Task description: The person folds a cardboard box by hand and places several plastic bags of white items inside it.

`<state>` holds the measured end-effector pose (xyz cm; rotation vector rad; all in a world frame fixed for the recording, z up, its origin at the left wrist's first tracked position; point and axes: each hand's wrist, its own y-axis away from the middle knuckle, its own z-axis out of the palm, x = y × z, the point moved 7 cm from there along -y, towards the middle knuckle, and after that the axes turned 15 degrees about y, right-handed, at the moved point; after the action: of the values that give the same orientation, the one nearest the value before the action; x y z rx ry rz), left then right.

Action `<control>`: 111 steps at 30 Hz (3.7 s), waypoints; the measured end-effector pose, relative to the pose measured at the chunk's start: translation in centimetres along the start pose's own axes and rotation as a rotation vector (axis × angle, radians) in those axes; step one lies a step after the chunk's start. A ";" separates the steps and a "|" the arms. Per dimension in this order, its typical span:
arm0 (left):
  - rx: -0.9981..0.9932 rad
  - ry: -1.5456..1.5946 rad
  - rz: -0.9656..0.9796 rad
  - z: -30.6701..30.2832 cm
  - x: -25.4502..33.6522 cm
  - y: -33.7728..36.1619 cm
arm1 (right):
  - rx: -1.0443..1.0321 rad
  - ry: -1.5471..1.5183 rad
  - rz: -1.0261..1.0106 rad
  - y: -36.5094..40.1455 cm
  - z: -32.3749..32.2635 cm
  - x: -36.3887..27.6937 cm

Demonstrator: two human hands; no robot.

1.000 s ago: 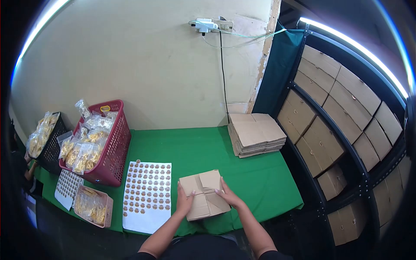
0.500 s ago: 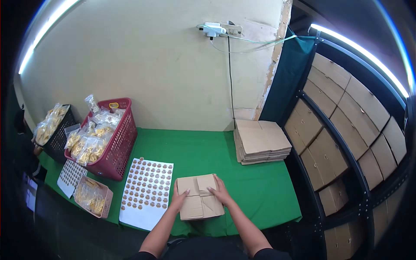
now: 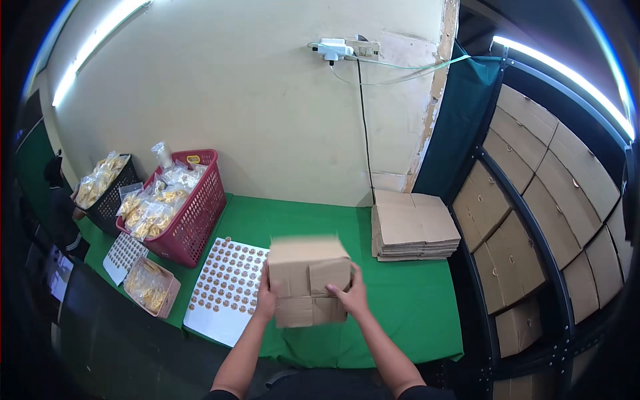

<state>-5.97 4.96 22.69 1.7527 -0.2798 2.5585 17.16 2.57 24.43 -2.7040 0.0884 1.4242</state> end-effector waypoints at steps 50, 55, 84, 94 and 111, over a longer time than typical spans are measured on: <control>-0.400 -0.494 -0.500 -7.7 -18.9 -1.1 | 0.191 0.420 -0.041 -1.0 8.5 14.3; -0.728 -0.943 -0.357 -9.0 -17.6 -1.8 | 0.074 0.986 0.057 -3.9 9.7 10.7; -0.396 -0.449 -0.197 -7.4 -19.6 0.1 | 0.148 0.701 0.007 -13.2 10.8 16.6; -0.362 -0.222 -0.340 -7.0 -20.8 0.9 | 0.157 0.586 -0.016 -12.9 10.3 16.4; -0.645 -0.686 -0.356 -12.2 -12.1 -5.6 | -0.224 0.793 0.185 -14.6 10.0 12.7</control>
<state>-12.08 13.44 7.98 2.0584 -0.6405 1.3416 17.45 18.00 9.08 -3.3404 0.2403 0.3087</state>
